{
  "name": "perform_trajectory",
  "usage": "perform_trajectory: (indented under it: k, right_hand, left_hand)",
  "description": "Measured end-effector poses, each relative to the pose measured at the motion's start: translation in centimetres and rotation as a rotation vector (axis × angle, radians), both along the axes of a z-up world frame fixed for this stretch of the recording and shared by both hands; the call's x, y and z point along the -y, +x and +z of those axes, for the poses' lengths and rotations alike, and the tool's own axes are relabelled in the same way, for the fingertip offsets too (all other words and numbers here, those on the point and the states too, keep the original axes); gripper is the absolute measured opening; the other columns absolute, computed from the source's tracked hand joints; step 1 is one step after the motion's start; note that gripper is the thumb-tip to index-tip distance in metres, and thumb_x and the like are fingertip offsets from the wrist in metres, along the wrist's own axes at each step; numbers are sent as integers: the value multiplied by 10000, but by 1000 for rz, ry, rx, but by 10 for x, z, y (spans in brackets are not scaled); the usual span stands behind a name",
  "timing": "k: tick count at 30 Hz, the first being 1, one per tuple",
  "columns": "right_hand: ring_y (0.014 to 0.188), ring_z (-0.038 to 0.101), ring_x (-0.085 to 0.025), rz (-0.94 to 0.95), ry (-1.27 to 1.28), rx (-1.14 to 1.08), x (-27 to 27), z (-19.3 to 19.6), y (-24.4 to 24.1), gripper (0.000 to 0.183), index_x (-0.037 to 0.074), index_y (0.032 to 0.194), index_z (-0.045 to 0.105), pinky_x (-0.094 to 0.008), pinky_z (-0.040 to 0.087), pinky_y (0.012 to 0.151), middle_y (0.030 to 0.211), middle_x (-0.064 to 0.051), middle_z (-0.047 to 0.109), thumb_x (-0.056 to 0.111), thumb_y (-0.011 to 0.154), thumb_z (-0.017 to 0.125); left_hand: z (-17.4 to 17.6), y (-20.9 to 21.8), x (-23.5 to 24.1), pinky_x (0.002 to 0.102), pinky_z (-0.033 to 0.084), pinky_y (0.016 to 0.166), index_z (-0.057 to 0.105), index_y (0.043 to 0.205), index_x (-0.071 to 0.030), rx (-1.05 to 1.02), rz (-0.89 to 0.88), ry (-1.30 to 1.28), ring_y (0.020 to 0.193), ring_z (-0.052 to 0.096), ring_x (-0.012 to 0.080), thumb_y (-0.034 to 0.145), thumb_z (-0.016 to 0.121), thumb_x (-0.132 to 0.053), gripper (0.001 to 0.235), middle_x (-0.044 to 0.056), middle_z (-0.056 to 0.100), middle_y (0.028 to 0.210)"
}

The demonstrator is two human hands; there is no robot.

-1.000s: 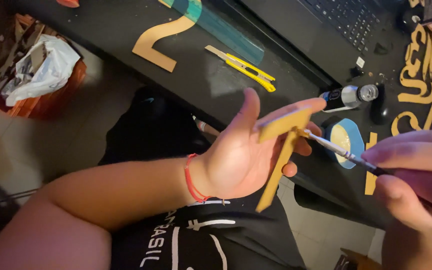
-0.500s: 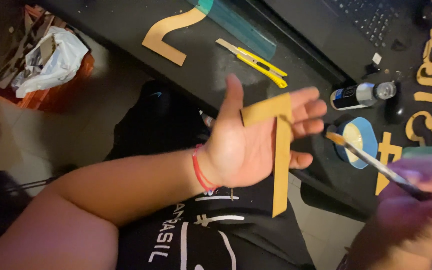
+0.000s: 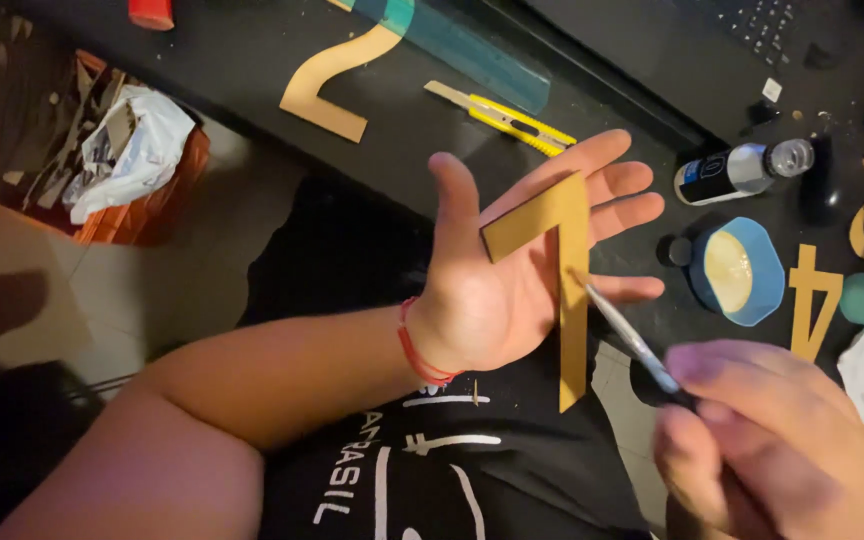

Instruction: Painting wooden number cutouts using a paintbrush and liquid paint.

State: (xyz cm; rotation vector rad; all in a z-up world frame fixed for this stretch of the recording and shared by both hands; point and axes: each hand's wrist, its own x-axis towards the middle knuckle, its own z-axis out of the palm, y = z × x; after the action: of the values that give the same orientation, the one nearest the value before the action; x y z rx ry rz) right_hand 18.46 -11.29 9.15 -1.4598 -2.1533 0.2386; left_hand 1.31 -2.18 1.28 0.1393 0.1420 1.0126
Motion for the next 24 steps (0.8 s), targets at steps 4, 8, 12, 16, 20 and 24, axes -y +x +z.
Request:
perform_trajectory:
  k: [4, 8, 12, 16, 20, 24]
  right_hand:
    - [784, 689, -349, 159, 137, 30, -14, 2, -25, 173, -86, 737, 555, -431, 578, 766, 952, -219, 657, -22, 852, 668]
    - [758, 683, -326, 174, 160, 80, -16, -8, -21, 278, -79, 633, 557, -397, 558, 710, 956, -186, 658, -5, 881, 659]
    - [730, 684, -357, 188, 205, 20, -20, -7, -29, 311, -70, 617, 445, -401, 568, 676, 915, -254, 644, -57, 859, 641]
    - [705, 686, -354, 290, 326, -33, -26, -15, -28, 261, -39, 717, 416, -418, 575, 651, 848, -261, 644, -19, 849, 640]
    - [726, 676, -372, 285, 328, -3, -25, -16, -26, 253, -60, 750, 428, -440, 557, 667, 878, -293, 646, -30, 866, 651]
    - [768, 683, -368, 269, 318, 31, -22, -19, -17, 267, -62, 724, 438, -436, 564, 687, 917, -268, 653, -2, 881, 646]
  left_hand:
    - [-19, 11, 6, 582, 539, 970, 436, 1521, -27, 174, 69, 69, 1404, 454, 332, 852, 336, -817, 1039, 129, 547, 1371]
    - [-21, 15, 12, 561, 565, 943, 569, 1368, -1, 237, 125, 60, 1304, 521, 303, 964, 374, -774, 893, 101, 637, 1180]
    - [-17, 13, 13, 541, 573, 943, 567, 1358, -7, 196, 160, 78, 1325, 521, 284, 997, 327, -747, 858, 105, 615, 1160]
    - [-18, 14, 12, 538, 578, 934, 565, 1364, -14, 164, 184, 86, 1361, 495, 301, 964, 329, -765, 883, 103, 633, 1177]
    - [-13, 12, 13, 521, 571, 932, 568, 1352, -15, 151, 196, 64, 1350, 499, 292, 941, 365, -765, 879, 95, 627, 1171]
    - [-14, 12, 14, 515, 574, 928, 570, 1356, -27, 140, 210, 73, 1348, 504, 281, 963, 351, -754, 855, 95, 635, 1174]
